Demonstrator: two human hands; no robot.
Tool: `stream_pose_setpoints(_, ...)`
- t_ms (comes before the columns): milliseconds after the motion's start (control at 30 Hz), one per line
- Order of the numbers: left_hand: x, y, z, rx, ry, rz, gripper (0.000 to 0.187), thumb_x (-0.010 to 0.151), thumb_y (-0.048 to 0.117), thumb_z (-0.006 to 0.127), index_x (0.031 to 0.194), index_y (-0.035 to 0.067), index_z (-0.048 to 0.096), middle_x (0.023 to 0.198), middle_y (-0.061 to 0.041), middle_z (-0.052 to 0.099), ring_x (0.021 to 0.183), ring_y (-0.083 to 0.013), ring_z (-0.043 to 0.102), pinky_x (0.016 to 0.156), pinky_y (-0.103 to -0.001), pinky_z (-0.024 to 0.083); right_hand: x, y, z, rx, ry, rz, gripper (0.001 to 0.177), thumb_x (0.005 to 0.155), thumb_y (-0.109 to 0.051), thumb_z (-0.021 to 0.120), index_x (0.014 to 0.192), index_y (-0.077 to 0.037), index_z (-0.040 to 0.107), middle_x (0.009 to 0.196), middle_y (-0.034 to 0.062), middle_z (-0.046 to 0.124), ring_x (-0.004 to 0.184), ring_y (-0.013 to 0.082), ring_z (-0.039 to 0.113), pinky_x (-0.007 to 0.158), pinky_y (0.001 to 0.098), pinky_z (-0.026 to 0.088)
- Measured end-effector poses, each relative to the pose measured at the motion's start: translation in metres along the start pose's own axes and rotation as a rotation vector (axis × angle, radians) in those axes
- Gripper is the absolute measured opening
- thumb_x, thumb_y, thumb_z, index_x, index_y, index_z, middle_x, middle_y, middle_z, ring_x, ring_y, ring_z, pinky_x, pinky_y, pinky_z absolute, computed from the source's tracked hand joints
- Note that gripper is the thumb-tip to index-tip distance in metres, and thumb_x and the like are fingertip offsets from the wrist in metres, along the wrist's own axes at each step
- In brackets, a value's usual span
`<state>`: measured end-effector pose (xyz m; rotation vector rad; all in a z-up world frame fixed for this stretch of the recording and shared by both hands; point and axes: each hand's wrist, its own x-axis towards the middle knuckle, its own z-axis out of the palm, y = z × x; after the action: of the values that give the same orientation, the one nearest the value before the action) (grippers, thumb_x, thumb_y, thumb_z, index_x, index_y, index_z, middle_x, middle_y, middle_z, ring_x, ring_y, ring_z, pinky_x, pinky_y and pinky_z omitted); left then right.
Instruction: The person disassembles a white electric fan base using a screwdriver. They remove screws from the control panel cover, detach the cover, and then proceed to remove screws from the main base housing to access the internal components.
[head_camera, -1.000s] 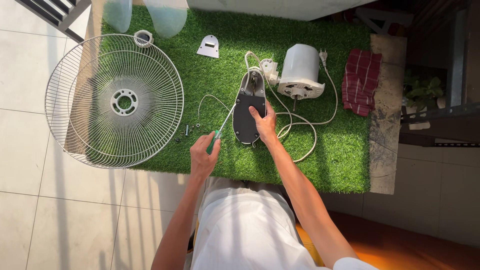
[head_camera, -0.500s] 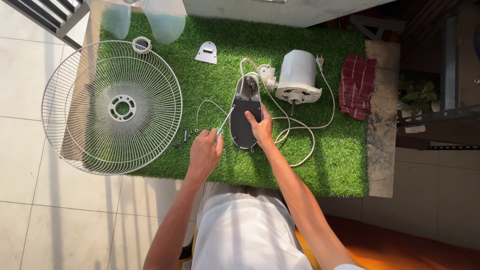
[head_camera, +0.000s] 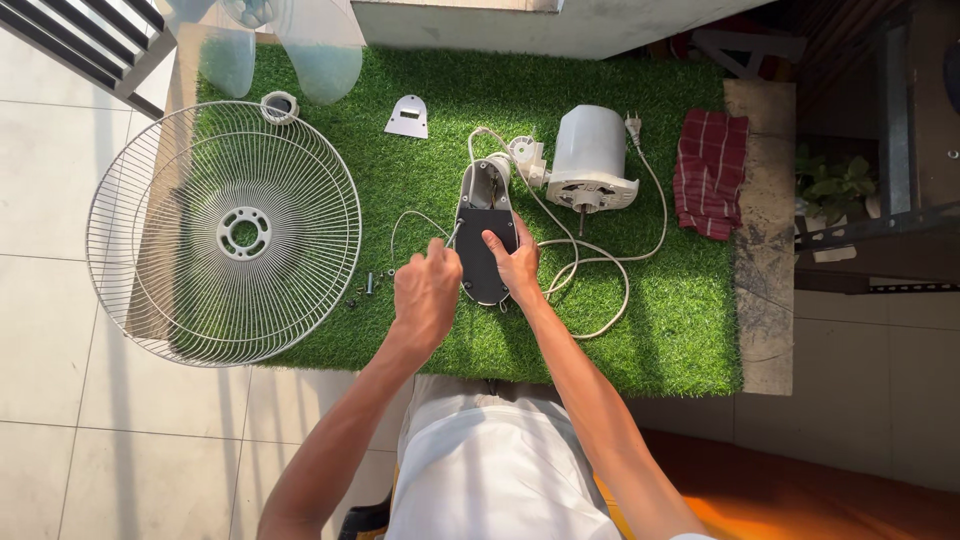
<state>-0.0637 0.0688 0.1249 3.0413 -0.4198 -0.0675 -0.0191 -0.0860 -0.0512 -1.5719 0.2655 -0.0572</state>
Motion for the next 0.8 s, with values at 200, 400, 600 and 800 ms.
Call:
stream_pose_setpoints(200, -0.004, 0.001, 0.004, 0.093, 0.07, 0.097, 0.01, 0.076, -0.004, 0.074, 0.086, -0.002, 0.072, 0.101, -0.014, 0.065, 0.074, -0.0253, 0.068, 0.056, -0.034, 0.058, -0.001, -0.004, -0.002, -0.02, -0.005, -0.003, 0.059, 0.086, -0.035, 0.083, 0.135, -0.01, 0.063, 0.108, 0.007, 0.075, 0.095, 0.0162, 0.073, 0.083, 0.0313, 0.061)
stream_pose_setpoints(400, -0.007, -0.008, 0.01, 0.155, 0.115, 0.226, 0.011, 0.072, -0.001, 0.073, 0.083, -0.003, 0.072, 0.102, -0.017, 0.064, 0.074, -0.0257, 0.068, 0.057, -0.034, 0.059, -0.003, -0.007, 0.0, -0.026, -0.009, -0.015, 0.061, 0.086, -0.037, 0.082, 0.137, -0.01, 0.062, 0.109, 0.0068, 0.076, 0.094, 0.016, 0.073, 0.082, 0.0315, 0.061)
stream_pose_setpoints(600, 0.001, -0.029, 0.007, 0.034, 0.054, 0.232, 0.012, 0.076, -0.003, 0.071, 0.087, -0.005, 0.068, 0.098, -0.017, 0.062, 0.072, -0.0262, 0.07, 0.056, -0.036, 0.059, -0.004, -0.01, 0.005, -0.096, 0.015, -0.044, 0.061, 0.087, -0.037, 0.083, 0.138, -0.01, 0.063, 0.109, 0.0076, 0.077, 0.093, 0.0159, 0.074, 0.083, 0.0316, 0.061)
stream_pose_setpoints(800, 0.006, -0.041, 0.01, -0.089, -0.131, 0.105, 0.014, 0.089, -0.001, 0.065, 0.101, -0.007, 0.063, 0.097, -0.021, 0.059, 0.061, -0.0286, 0.068, 0.051, -0.039, 0.057, -0.005, -0.009, 0.009, -0.014, 0.008, 0.027, 0.063, 0.086, -0.036, 0.082, 0.14, -0.009, 0.063, 0.109, 0.0073, 0.077, 0.091, 0.0139, 0.074, 0.08, 0.0292, 0.062)
